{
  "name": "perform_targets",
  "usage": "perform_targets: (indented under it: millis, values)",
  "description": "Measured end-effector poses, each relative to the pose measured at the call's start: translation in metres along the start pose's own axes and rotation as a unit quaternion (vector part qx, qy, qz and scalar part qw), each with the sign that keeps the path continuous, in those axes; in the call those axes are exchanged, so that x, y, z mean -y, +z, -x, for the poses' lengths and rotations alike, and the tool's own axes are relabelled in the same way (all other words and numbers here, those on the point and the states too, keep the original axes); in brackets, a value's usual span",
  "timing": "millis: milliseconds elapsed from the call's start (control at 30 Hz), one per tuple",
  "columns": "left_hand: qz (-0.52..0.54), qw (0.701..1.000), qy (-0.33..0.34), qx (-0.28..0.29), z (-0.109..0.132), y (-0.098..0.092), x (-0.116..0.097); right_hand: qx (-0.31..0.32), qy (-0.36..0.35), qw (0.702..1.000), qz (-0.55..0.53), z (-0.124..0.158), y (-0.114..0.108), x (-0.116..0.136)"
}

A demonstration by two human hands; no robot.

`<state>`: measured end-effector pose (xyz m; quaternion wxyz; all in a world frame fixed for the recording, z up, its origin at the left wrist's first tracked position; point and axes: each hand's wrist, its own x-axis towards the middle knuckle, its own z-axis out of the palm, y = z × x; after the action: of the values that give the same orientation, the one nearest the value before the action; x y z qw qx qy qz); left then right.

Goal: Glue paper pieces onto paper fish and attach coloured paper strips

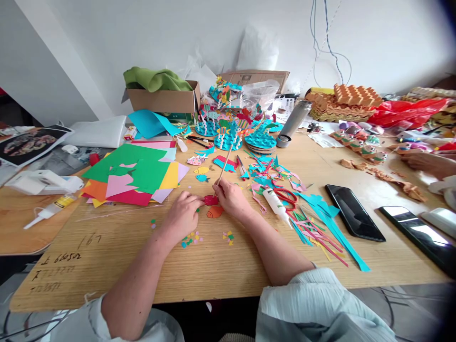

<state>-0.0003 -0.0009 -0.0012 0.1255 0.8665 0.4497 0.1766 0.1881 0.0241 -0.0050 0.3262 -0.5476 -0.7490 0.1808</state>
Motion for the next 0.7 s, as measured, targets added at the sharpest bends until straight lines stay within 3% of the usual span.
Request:
perform_targets:
  millis: [333, 700]
  values:
    - [0.001, 1.0, 0.009, -0.004, -0.0002, -0.0009, -0.0011, -0.064, 0.011, 0.994, -0.088, 0.0013, 0.0001, -0.0039]
    - [-0.001, 1.0, 0.006, 0.002, 0.0006, 0.0002, 0.0011, -0.018, 0.013, 0.998, -0.052, 0.0003, 0.0025, -0.0018]
